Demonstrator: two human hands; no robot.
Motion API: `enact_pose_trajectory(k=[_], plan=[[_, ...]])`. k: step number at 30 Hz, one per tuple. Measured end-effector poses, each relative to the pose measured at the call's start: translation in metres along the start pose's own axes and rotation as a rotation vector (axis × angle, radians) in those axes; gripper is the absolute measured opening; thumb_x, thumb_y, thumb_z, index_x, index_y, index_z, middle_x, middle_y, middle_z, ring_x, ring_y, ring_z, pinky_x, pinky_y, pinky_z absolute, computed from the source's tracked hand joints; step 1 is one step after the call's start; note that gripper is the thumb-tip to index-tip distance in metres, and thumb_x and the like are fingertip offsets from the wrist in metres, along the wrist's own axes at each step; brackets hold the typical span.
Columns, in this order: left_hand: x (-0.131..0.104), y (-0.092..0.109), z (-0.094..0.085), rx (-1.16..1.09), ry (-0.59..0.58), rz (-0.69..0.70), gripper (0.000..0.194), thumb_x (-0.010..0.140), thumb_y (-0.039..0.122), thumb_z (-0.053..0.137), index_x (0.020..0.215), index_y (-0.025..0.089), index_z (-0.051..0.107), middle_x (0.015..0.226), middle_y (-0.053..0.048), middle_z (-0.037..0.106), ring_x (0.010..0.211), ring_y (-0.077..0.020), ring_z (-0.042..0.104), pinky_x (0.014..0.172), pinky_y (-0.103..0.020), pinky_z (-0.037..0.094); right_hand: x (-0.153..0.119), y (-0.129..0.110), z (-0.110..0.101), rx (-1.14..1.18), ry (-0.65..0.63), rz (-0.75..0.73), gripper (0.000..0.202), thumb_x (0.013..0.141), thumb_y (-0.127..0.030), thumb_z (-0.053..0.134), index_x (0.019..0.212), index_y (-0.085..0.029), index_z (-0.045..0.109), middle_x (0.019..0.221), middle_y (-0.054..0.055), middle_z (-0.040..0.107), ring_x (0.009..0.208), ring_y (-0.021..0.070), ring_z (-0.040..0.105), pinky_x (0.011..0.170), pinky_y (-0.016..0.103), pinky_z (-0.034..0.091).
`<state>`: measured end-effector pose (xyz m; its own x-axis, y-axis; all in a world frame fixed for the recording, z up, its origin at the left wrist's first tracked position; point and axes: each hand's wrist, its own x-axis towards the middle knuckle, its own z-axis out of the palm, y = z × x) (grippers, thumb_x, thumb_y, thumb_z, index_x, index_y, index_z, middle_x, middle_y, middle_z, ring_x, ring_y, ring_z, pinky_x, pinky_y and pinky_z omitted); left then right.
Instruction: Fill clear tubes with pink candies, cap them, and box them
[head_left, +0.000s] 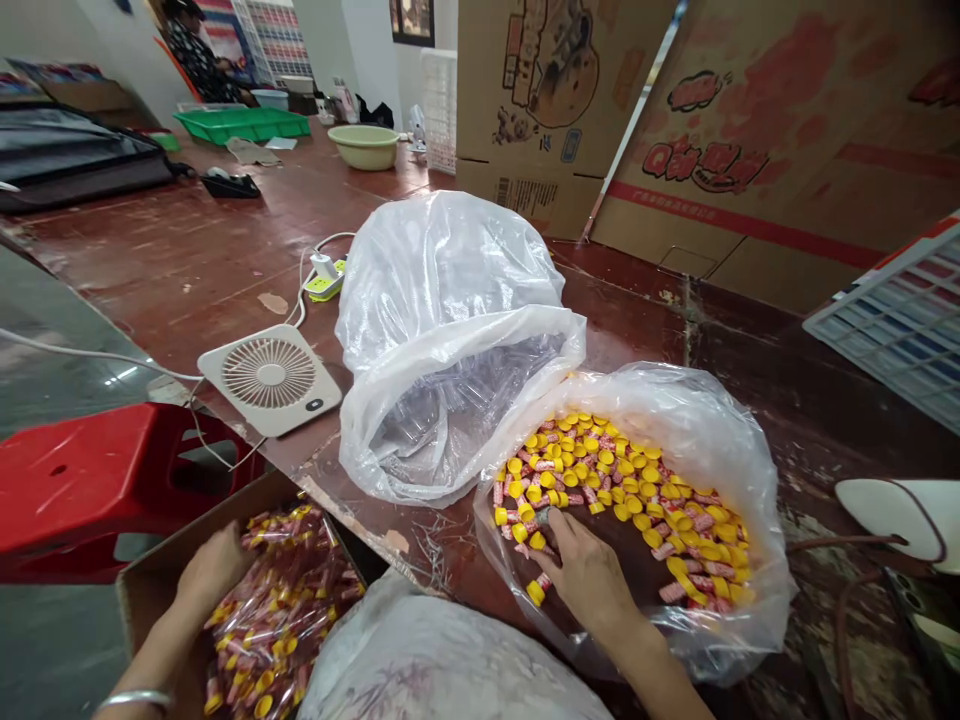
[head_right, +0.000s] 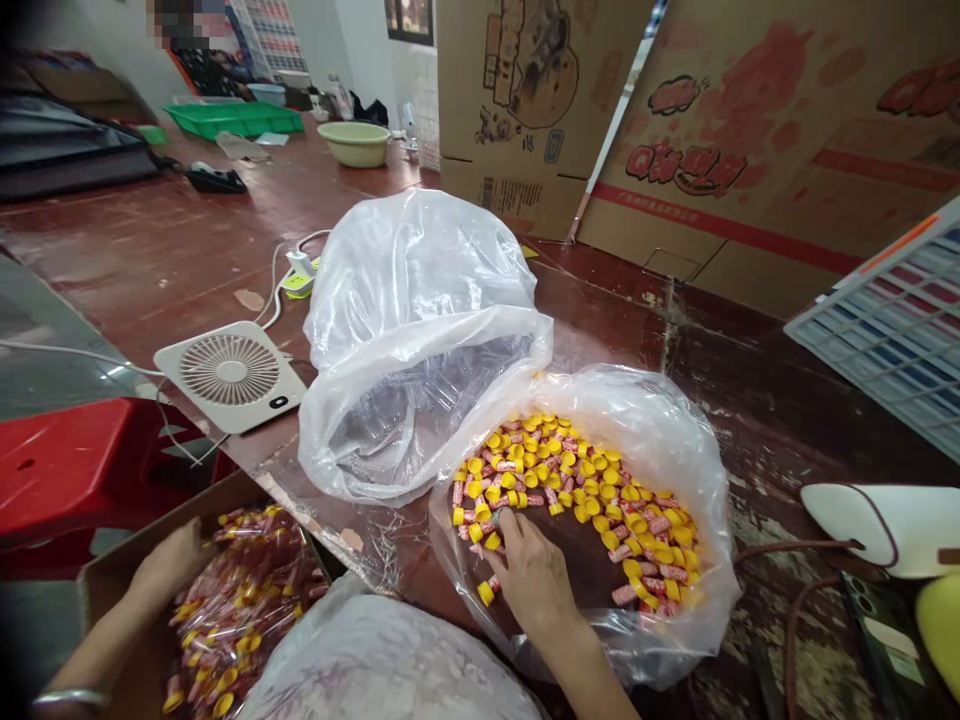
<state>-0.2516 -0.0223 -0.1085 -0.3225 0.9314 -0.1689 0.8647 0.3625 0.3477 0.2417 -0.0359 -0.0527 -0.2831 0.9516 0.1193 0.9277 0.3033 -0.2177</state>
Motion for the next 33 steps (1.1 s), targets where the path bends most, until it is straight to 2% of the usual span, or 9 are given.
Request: enact_pose_trajectory(k=[2, 4, 8, 12, 15, 19, 22, 26, 33], plan=[[0.0, 0.032, -0.018, 0.004, 0.208, 0.016, 0.021, 0.082, 0.032, 0.054, 0.088, 0.016, 0.066, 0.08, -0.01, 0.074, 0.07, -0.0272, 0.067, 0.06, -0.033, 0.049, 0.002, 0.002, 0.003, 0.022, 0.009, -0.019, 0.019, 0.085, -0.017, 0.065, 0.094, -0.024, 0.05, 0.085, 0.002, 0.068, 0.074, 0.0221, 0.07, 0.06, 0.029, 0.05], [-0.002, 0.079, -0.033, -0.072, 0.424, 0.212, 0.026, 0.09, 0.033, 0.051, 0.102, 0.016, 0.066, 0.102, -0.012, 0.073, 0.091, -0.0267, 0.068, 0.077, -0.033, 0.052, 0.003, 0.004, 0.005, 0.031, 0.005, -0.032, 0.017, 0.084, -0.014, 0.061, 0.093, -0.025, 0.051, 0.084, 0.001, 0.067, 0.075, 0.0218, 0.07, 0.061, 0.029, 0.05], [0.005, 0.181, -0.038, 0.055, 0.232, 0.76, 0.026, 0.096, 0.019, 0.045, 0.111, 0.02, 0.067, 0.113, -0.01, 0.07, 0.102, -0.0232, 0.064, 0.087, -0.032, 0.05, 0.008, 0.002, 0.003, 0.039, 0.013, -0.044, 0.012, 0.084, -0.013, 0.055, 0.088, -0.024, 0.052, 0.082, 0.001, 0.064, 0.067, 0.0196, 0.067, 0.057, 0.028, 0.048], [0.038, 0.243, -0.022, 0.3, 0.086, 0.791, 0.034, 0.087, 0.0, 0.041, 0.099, 0.014, 0.069, 0.103, -0.017, 0.069, 0.101, -0.0293, 0.061, 0.081, -0.038, 0.048, 0.007, 0.0, -0.005, 0.154, 0.056, -0.03, 0.011, 0.088, -0.015, 0.05, 0.082, -0.024, 0.052, 0.08, 0.001, 0.061, 0.063, 0.0175, 0.063, 0.057, 0.028, 0.051], [0.063, 0.256, -0.015, 0.286, 0.087, 0.786, 0.028, 0.087, 0.001, 0.043, 0.09, 0.013, 0.069, 0.092, -0.019, 0.068, 0.099, -0.0315, 0.061, 0.081, -0.04, 0.047, 0.004, 0.001, -0.015, 0.296, 0.117, 0.042, 0.013, 0.09, -0.019, 0.051, 0.077, -0.023, 0.05, 0.078, 0.002, 0.06, 0.064, 0.0174, 0.064, 0.058, 0.029, 0.055], [0.065, 0.254, -0.014, 0.217, 0.029, 0.86, 0.021, 0.089, 0.012, 0.052, 0.103, 0.017, 0.067, 0.108, -0.015, 0.069, 0.106, -0.029, 0.061, 0.09, -0.04, 0.046, 0.006, -0.003, -0.026, 0.661, 0.161, 0.176, 0.01, 0.092, -0.027, 0.058, 0.084, -0.022, 0.055, 0.085, 0.004, 0.068, 0.075, 0.0188, 0.072, 0.069, 0.031, 0.063], [0.032, 0.255, -0.013, 0.018, -0.102, 0.906, 0.023, 0.091, 0.027, 0.057, 0.112, 0.019, 0.063, 0.111, -0.008, 0.071, 0.101, -0.0229, 0.065, 0.091, -0.034, 0.048, 0.015, -0.014, -0.03, 0.918, 0.31, 0.242, 0.015, 0.092, -0.033, 0.064, 0.097, -0.021, 0.057, 0.096, 0.008, 0.075, 0.088, 0.0218, 0.076, 0.079, 0.034, 0.064], [-0.029, 0.269, -0.014, -0.522, -0.461, 0.826, 0.021, 0.091, 0.033, 0.058, 0.106, 0.019, 0.065, 0.097, -0.004, 0.072, 0.087, -0.0183, 0.065, 0.08, -0.028, 0.049, 0.032, -0.03, -0.034, 0.902, 0.493, 0.157, 0.018, 0.093, -0.031, 0.064, 0.108, -0.019, 0.061, 0.104, 0.011, 0.075, 0.094, 0.0236, 0.075, 0.084, 0.037, 0.064], [-0.071, 0.288, -0.01, -1.203, -0.86, 0.457, 0.025, 0.082, 0.037, 0.073, 0.09, 0.015, 0.064, 0.078, 0.0, 0.066, 0.068, -0.0108, 0.058, 0.064, -0.02, 0.045, 0.042, -0.042, -0.052, 0.592, 0.368, -0.225, 0.023, 0.096, -0.03, 0.06, 0.117, -0.02, 0.063, 0.112, 0.011, 0.071, 0.11, 0.0235, 0.067, 0.096, 0.04, 0.058]])
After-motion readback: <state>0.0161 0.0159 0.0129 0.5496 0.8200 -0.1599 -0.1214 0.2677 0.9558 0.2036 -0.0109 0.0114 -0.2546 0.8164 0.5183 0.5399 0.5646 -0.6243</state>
